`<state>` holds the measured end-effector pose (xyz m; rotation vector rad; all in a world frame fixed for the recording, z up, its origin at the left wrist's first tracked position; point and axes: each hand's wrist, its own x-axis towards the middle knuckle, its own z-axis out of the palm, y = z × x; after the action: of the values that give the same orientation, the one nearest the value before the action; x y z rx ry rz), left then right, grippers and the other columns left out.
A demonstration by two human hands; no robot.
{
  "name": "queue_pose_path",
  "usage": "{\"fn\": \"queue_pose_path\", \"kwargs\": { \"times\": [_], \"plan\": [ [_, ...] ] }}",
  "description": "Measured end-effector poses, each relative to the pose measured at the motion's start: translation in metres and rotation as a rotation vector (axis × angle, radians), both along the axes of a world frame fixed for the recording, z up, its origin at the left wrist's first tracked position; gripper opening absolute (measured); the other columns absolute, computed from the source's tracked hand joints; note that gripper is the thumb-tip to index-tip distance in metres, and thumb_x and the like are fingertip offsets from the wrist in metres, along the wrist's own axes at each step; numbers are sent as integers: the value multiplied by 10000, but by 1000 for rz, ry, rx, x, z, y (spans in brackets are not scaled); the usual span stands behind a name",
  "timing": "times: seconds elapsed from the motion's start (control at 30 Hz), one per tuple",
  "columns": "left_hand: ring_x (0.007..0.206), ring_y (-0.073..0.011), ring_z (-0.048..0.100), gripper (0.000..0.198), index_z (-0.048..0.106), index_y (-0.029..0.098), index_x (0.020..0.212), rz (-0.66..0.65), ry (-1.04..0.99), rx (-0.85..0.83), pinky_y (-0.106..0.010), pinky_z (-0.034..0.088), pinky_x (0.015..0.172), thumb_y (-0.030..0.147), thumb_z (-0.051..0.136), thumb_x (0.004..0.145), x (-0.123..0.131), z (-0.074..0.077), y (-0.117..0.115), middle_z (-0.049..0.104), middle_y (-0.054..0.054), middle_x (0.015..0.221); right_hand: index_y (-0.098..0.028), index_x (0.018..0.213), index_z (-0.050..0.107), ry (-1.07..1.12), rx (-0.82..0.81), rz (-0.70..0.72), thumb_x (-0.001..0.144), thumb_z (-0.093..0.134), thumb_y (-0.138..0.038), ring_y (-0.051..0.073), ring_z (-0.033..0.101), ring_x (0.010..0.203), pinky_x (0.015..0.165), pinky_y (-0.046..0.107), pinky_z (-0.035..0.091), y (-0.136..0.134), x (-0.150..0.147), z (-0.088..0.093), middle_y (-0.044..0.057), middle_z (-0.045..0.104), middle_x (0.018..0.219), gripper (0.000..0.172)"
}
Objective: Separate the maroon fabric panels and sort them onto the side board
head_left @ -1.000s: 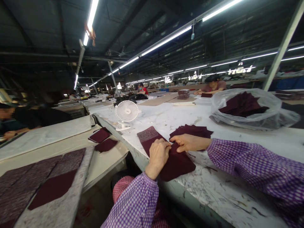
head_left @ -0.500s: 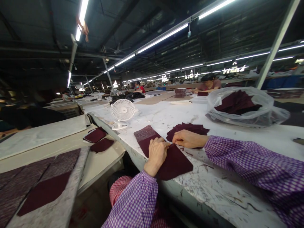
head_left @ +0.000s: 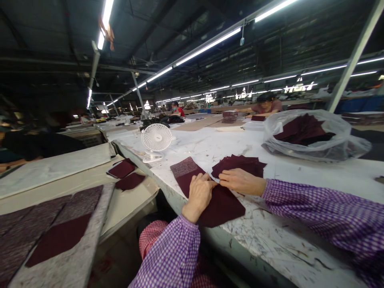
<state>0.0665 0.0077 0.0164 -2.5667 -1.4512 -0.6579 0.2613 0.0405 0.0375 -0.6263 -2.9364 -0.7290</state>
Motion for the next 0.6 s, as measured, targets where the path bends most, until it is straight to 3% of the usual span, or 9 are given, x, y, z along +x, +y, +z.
{"fn": "queue_pose_path", "kwargs": {
  "times": [0.1,0.27,0.37,0.6],
  "plan": [
    [819,-186,459,289,696,293,918,-15,30,39,-339,317,725,242,412,915,0,1,-1,584,-28,859,-135,873,616,29,-11,-37,893,411,-124,203,504,830,718,343,422,-2,4,0,81,586,894,206],
    [830,-191,461,290,689,280,954,-22,52,48,-345,329,739,216,410,911,3,2,-3,580,-40,869,-120,1023,612,331,-255,-113,895,367,-103,170,542,902,811,306,446,-6,-2,6,99,592,1006,277],
    [826,-194,468,280,693,270,933,-30,31,54,-351,339,739,221,418,909,2,1,-2,588,-37,862,-110,966,628,339,-358,-122,890,363,-112,170,552,835,782,303,455,-11,-9,3,98,603,918,276],
    [842,-169,506,177,706,248,922,-53,-195,-85,-298,384,749,214,547,850,-29,-3,2,617,-17,861,-140,1033,653,389,-446,-123,858,369,-92,177,560,877,797,291,450,-12,-7,-6,96,613,958,337]
  ]
}}
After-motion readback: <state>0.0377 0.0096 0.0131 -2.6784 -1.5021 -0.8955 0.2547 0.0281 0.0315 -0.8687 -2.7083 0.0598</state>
